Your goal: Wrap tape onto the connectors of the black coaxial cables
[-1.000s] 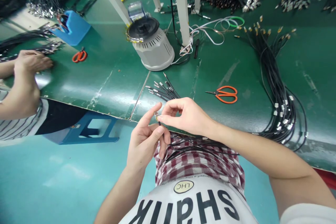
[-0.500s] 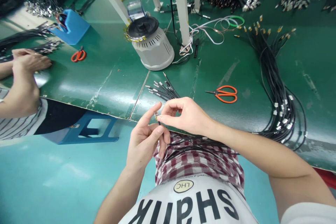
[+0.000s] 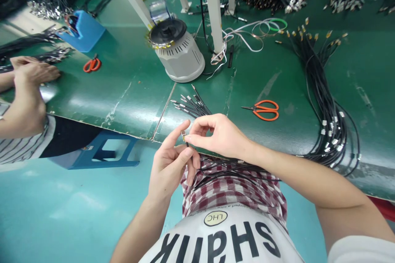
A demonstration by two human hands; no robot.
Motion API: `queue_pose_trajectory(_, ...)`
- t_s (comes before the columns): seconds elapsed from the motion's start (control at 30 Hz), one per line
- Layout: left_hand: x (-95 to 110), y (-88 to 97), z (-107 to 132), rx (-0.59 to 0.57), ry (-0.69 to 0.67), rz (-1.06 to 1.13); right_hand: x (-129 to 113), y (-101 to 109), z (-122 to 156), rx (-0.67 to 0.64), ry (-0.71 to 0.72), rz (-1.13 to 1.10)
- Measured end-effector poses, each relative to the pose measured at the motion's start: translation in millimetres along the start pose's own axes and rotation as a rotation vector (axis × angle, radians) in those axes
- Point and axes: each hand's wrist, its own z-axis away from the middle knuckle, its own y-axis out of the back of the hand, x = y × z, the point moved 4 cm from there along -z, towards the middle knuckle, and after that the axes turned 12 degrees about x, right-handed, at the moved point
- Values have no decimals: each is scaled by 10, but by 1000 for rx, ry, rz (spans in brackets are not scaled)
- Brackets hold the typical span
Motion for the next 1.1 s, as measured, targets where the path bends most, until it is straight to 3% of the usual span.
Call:
queue_pose_trajectory(0.37,23,6,-10,148,2,37,-19,-38,19,-14,1,82)
queue_pose_trajectory(0.6,-19,27,2,159,-37,79,-56,-5,21,-30,30,88)
queue_pose_trajectory(0.83,-77,79,-40,139,63,149,-28,23,-13,8,56,135)
queue_pose_trajectory(1.1,-113,77,-47,159,98,263,110,-6,-98,1,-3,36)
